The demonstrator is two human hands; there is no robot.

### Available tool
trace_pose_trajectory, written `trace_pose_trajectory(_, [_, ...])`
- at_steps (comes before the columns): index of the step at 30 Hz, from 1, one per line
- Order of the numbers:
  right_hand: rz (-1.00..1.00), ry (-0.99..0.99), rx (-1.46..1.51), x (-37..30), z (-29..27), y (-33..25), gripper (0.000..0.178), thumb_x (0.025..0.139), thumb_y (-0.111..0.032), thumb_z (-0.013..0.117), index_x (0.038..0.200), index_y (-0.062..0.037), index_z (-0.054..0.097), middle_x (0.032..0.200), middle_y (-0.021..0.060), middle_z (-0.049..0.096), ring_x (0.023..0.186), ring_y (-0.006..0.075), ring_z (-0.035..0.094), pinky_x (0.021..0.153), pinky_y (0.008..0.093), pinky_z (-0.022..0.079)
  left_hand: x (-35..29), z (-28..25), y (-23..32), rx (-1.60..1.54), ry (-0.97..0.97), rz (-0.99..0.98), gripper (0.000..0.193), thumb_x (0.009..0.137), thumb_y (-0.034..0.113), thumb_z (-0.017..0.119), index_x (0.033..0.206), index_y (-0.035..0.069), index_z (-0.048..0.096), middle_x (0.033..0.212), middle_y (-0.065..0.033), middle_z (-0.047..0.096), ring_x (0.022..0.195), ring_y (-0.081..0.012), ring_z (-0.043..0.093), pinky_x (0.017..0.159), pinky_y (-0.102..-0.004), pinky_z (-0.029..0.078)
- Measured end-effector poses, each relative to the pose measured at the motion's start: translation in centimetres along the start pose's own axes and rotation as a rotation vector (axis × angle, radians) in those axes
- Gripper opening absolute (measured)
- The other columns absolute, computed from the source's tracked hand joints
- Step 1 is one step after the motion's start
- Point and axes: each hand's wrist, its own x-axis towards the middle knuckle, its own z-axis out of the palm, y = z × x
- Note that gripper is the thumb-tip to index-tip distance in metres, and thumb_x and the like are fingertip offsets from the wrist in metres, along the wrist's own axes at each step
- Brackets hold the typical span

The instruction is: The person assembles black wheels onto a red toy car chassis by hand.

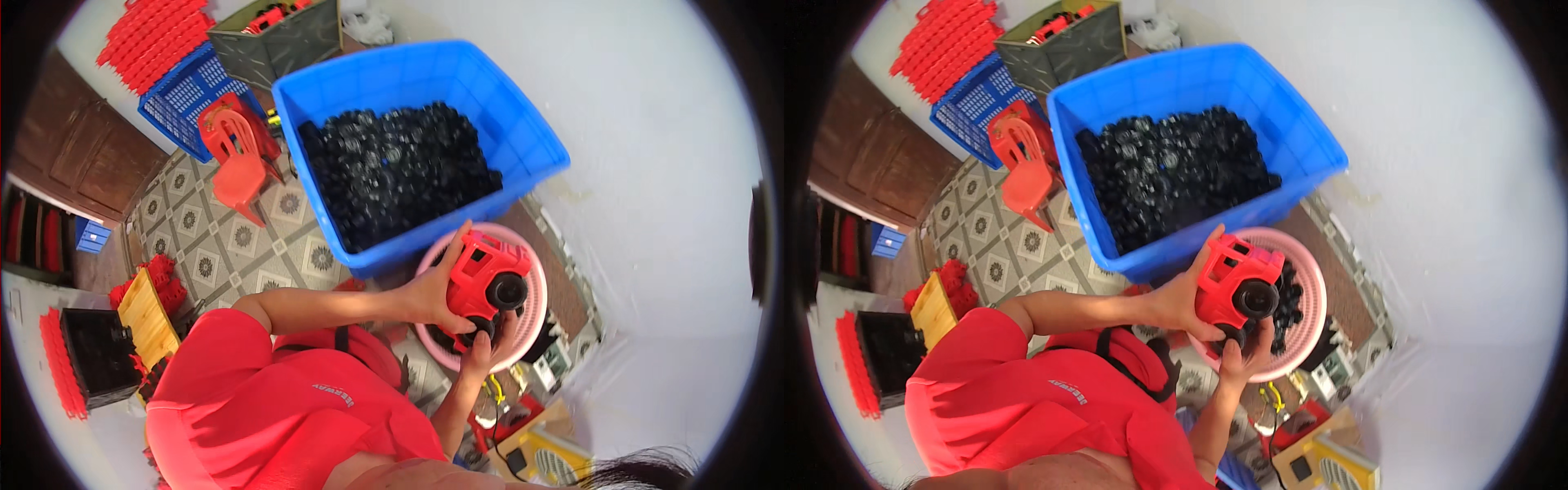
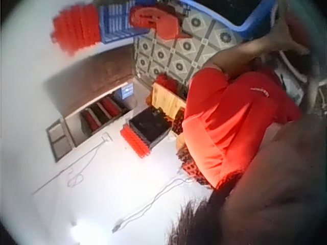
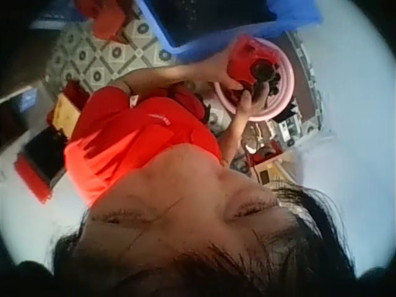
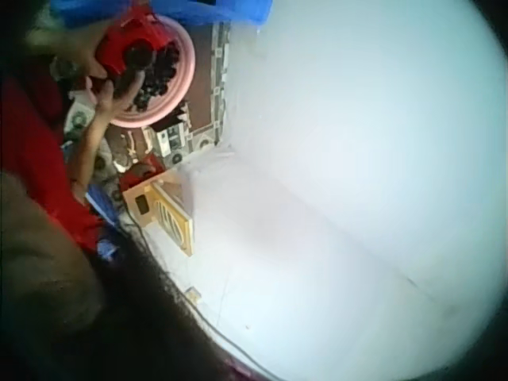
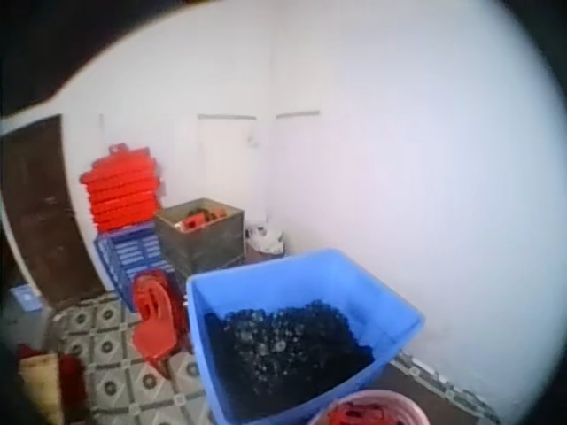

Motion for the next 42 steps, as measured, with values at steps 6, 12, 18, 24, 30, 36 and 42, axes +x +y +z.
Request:
trace_pose_trajectory(6, [-0.053, -0.262, -0.216, 4.9, 8.5, -3.1, 0.097, 0.082, -0.061, 0.063, 0.149, -0.0025, 0.024, 0.153, 0.0148, 0.026, 0.137, 0.0279, 0.035, 0.108, 0.043, 0.035, 3.9, -14.7, 7.2, -0.278, 0.306, 0.081, 0.124, 0.072, 0.007, 0.082, 0.151, 0.015, -0.014, 0.139, -0.012, 0.042, 0.123, -0.0213, 0.048, 0.102, -0.0387, 0.043])
trace_pose_trajectory(12, [0.194, -0.139, -0.369, 2.9, 10.7, -0.7, 0.044, 0.093, -0.026, 0.063, 0.127, 0.0008, 0.055, 0.143, 0.0125, 0.041, 0.118, 0.0244, 0.053, 0.097, 0.0338, 0.045, 14.4, -44.1, 20.3, -0.495, 0.746, 0.47, 0.066, 0.09, 0.033, 0.065, 0.138, 0.01, 0.026, 0.13, -0.0129, 0.05, 0.111, -0.0273, 0.059, 0.089, -0.0484, 0.053])
trace_pose_trajectory(18, [0.413, 0.056, -0.486, -3.5, 11.6, 2.4, 0.039, 0.091, -0.018, 0.066, 0.123, 0.0009, 0.058, 0.118, 0.0091, 0.057, 0.101, 0.0196, 0.057, 0.092, 0.0317, 0.046, 9.5, -27.7, 18.8, -0.143, 0.379, 0.645, 0.049, 0.094, 0.034, 0.058, 0.13, 0.006, 0.04, 0.128, -0.0145, 0.055, 0.107, -0.0278, 0.06, 0.091, -0.0485, 0.05])
trace_pose_trajectory(24, [0.343, 0.363, -0.564, -11.4, 9.9, 5.8, 0.036, 0.088, -0.012, 0.065, 0.121, 0.0019, 0.06, 0.111, 0.016, 0.063, 0.101, 0.0223, 0.06, 0.09, 0.0345, 0.047, 2.4, -9.1, 13.3, -0.684, -0.907, 0.473, 0.03, 0.085, 0.003, 0.067, 0.114, -0.002, 0.062, 0.119, -0.0192, 0.059, 0.115, -0.0309, 0.054, 0.095, -0.0422, 0.045])
trace_pose_trajectory(30, [0.43, 0.442, -0.796, -17.2, 8.2, -1.0, 0.04, 0.085, -0.022, 0.07, 0.12, -0.0039, 0.061, 0.106, 0.0159, 0.064, 0.087, 0.0247, 0.062, 0.071, 0.0339, 0.049, -4.8, 3.2, 12.5, -1.373, -1.608, -0.136, 0.045, 0.094, 0.017, 0.054, 0.13, -0.009, 0.049, 0.134, -0.0255, 0.046, 0.119, -0.0365, 0.05, 0.106, -0.042, 0.037])
trace_pose_trajectory(36, [0.433, 1.383, -0.775, -35.5, -3.2, 0.9, 0.025, 0.088, -0.014, 0.068, 0.109, 0.0004, 0.066, 0.093, 0.0061, 0.068, 0.085, 0.0117, 0.062, 0.078, 0.0266, 0.049, -16.9, 17.4, 7.7, -1.623, -1.892, -0.884, 0.039, 0.09, 0.011, 0.055, 0.126, -0.005, 0.05, 0.132, -0.0221, 0.047, 0.116, -0.0297, 0.052, 0.097, -0.0402, 0.041])
trace_pose_trajectory(42, [0.781, 1.958, -1.019, -57.4, -17.8, 7.8, 0.073, 0.073, -0.023, 0.078, 0.133, 0.0024, 0.044, 0.124, 0.0291, 0.049, 0.118, 0.0421, 0.047, 0.101, 0.0434, 0.039, -24.9, 28.2, 4.8, -1.641, -1.813, -1.283, 0.039, 0.09, 0.01, 0.053, 0.126, -0.004, 0.049, 0.133, -0.0234, 0.046, 0.117, -0.0306, 0.052, 0.099, -0.0412, 0.04])
